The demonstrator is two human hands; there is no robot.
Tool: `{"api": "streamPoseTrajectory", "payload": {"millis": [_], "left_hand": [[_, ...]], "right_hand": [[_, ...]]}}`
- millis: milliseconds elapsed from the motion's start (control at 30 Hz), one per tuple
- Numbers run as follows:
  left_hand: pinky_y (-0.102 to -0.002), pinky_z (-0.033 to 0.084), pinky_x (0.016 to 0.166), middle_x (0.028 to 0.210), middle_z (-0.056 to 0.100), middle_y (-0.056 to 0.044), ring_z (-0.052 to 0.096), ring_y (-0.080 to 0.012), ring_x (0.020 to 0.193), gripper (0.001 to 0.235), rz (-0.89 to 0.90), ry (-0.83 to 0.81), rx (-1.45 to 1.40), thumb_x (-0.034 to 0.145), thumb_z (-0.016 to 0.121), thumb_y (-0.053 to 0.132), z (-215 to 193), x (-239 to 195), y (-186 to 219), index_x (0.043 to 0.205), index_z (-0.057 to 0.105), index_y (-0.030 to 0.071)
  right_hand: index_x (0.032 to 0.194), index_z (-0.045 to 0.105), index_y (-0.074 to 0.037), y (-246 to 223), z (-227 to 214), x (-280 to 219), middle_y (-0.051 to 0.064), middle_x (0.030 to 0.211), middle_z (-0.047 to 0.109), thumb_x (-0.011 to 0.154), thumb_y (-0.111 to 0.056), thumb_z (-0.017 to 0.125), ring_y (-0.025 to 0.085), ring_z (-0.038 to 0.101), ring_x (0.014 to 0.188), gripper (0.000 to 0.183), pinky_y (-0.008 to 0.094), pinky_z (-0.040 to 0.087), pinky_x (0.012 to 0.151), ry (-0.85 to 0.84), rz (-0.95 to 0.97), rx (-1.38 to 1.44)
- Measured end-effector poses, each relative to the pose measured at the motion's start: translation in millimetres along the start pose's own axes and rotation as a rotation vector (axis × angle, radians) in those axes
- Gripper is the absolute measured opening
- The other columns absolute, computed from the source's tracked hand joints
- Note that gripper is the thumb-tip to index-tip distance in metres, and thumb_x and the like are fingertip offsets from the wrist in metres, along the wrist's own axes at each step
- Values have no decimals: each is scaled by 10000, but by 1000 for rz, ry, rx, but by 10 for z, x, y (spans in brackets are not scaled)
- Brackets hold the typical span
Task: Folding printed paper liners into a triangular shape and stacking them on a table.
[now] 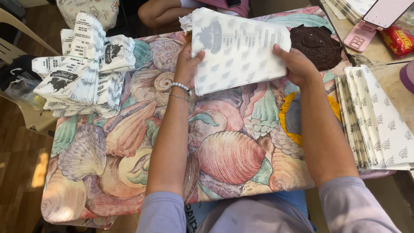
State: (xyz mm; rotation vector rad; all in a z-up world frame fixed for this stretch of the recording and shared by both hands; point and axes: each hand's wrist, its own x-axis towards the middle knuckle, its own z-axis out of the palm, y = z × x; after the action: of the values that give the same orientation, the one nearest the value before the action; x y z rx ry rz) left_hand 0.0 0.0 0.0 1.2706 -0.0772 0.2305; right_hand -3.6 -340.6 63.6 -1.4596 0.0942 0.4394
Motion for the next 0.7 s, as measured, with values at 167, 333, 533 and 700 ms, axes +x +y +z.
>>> {"api": "streamPoseTrajectory", "payload": {"millis": [167,333,533,700], "left_hand": [[-360,610,783,1010,767,-70,738,-210,917,253,-108,139,382,894,735,141,32,78,150,1142,708,100],[-415,597,859,902,760,-26,751,-272,977,277,-162,47,942,851,777,386,-154,489,-157,1060,729,211],[-487,393,1183,1430,576,-265,507,-363,1388,736,-455,-174,1065,921,633,493,40,190,98,1445,526,-13],[-385,557,1022,1190,731,-46,688,-253,1180,682,-300,144,962,674,865,418,-261,345,-483,1268,602,209]], "right_hand": [[1261,643,-13,143,-35,213,107,1197,733,939,-134,740,223,747,1028,357,349,641,858,5,-157,27],[1256,616,81,216,-224,479,176,1086,736,921,-84,766,283,772,907,403,368,641,744,84,-214,-165],[1247,655,25,368,-251,594,177,964,715,855,-29,765,319,765,757,410,426,637,584,153,-149,-223],[1249,658,-7,412,-205,558,147,985,727,864,-42,760,264,753,750,400,388,653,616,170,-180,-265]]}}
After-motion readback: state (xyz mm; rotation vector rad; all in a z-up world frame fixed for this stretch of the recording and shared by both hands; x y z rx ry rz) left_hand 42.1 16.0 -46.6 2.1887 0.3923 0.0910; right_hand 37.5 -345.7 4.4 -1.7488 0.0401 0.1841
